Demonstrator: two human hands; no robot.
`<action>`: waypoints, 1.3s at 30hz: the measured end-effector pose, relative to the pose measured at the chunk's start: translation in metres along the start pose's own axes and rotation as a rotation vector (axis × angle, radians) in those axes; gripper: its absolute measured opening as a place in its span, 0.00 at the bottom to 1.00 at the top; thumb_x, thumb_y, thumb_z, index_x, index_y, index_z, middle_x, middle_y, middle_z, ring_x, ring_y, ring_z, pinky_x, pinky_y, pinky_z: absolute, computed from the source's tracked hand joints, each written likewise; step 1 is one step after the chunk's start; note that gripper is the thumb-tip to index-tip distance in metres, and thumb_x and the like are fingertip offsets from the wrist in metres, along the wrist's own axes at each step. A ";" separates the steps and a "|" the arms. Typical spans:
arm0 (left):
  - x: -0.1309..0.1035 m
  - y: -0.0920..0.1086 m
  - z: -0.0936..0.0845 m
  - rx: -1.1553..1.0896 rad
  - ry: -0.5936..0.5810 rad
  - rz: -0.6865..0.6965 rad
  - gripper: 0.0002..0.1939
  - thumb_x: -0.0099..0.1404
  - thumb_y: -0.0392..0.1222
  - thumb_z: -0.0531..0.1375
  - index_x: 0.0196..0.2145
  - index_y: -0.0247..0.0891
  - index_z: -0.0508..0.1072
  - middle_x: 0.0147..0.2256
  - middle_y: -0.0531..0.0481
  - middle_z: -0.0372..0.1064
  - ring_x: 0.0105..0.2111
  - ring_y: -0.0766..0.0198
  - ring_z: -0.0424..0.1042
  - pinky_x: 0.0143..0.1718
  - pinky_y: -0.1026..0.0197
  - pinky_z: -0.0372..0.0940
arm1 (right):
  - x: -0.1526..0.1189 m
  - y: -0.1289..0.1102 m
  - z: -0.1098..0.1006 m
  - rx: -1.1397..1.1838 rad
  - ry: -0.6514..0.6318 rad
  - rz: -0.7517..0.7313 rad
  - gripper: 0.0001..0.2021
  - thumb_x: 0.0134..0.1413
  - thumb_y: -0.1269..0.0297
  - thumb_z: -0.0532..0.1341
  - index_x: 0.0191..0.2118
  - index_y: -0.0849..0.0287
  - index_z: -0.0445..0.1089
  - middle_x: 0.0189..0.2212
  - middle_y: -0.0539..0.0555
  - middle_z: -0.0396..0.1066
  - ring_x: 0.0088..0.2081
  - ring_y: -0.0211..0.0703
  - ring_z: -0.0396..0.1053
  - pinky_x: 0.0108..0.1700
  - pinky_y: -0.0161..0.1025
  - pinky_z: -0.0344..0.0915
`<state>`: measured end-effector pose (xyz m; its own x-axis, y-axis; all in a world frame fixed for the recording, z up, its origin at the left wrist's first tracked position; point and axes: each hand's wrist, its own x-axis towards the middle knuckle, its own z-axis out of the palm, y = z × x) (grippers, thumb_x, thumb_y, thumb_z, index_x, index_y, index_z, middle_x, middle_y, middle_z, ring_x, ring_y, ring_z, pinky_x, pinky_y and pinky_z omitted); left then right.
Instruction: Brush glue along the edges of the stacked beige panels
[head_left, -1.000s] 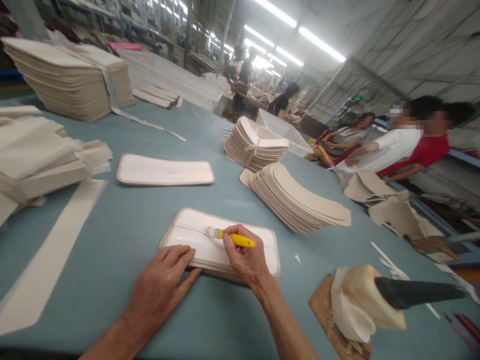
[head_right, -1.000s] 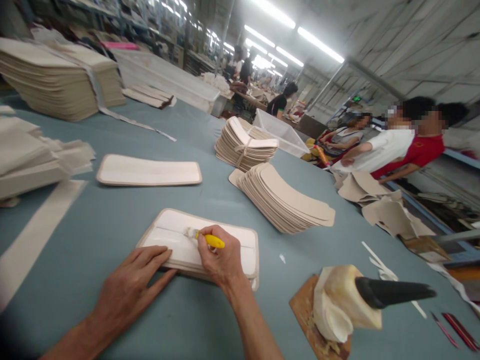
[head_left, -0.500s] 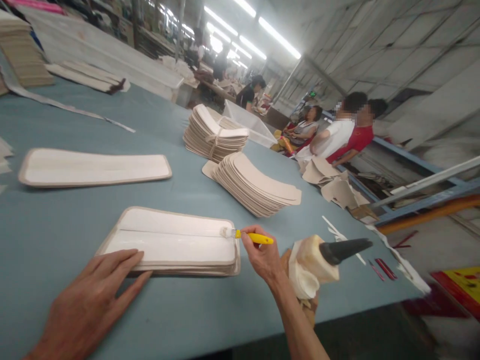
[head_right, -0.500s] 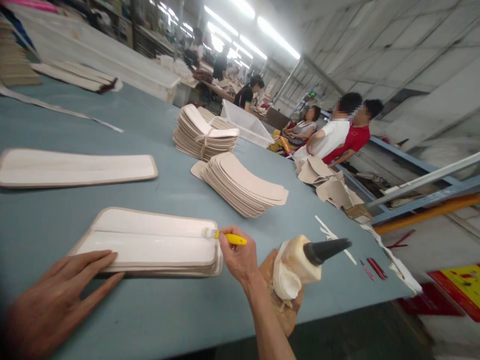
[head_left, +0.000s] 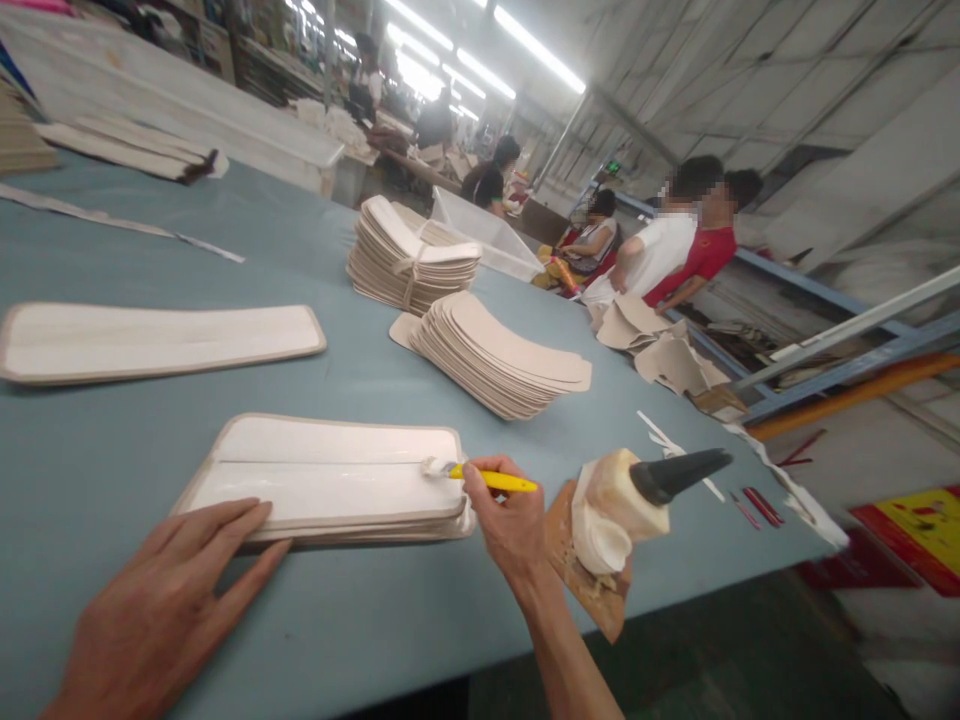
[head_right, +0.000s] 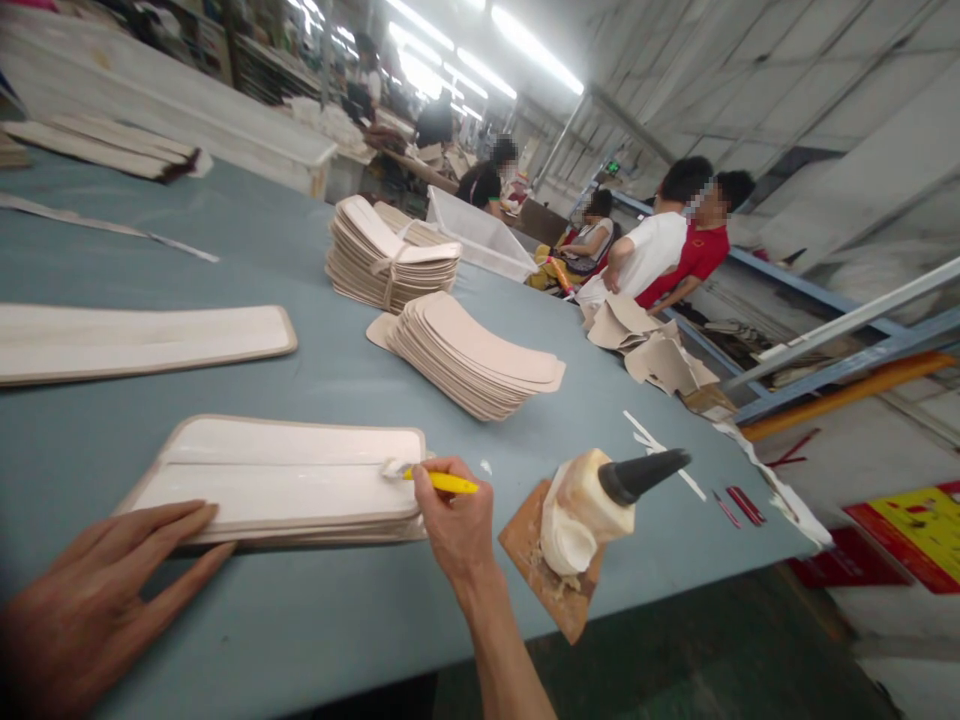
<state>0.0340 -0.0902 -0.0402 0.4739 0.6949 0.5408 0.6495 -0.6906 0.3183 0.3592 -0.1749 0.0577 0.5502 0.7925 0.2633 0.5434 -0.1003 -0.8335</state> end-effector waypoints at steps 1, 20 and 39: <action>0.001 0.002 -0.001 0.023 -0.011 0.009 0.18 0.75 0.51 0.53 0.58 0.48 0.70 0.53 0.50 0.74 0.54 0.48 0.72 0.60 0.40 0.68 | 0.000 0.000 -0.001 0.003 0.047 0.017 0.18 0.60 0.46 0.63 0.35 0.57 0.77 0.25 0.51 0.75 0.24 0.40 0.69 0.28 0.35 0.65; 0.010 0.013 -0.009 0.134 0.035 0.074 0.26 0.77 0.55 0.47 0.53 0.32 0.75 0.49 0.39 0.75 0.50 0.47 0.71 0.56 0.46 0.64 | -0.036 -0.003 0.000 -0.018 0.363 0.046 0.19 0.58 0.46 0.67 0.33 0.60 0.75 0.23 0.51 0.75 0.24 0.40 0.71 0.28 0.35 0.68; 0.014 0.019 -0.013 0.127 0.100 0.065 0.23 0.76 0.54 0.50 0.51 0.34 0.75 0.46 0.41 0.76 0.46 0.48 0.74 0.50 0.48 0.68 | -0.056 -0.031 0.092 0.042 0.244 -0.113 0.16 0.64 0.55 0.64 0.28 0.58 0.74 0.19 0.46 0.71 0.20 0.33 0.68 0.24 0.27 0.64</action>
<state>0.0456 -0.0960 -0.0167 0.4597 0.6220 0.6338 0.6923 -0.6981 0.1830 0.2532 -0.1610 0.0238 0.6270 0.6280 0.4609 0.5858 0.0099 -0.8104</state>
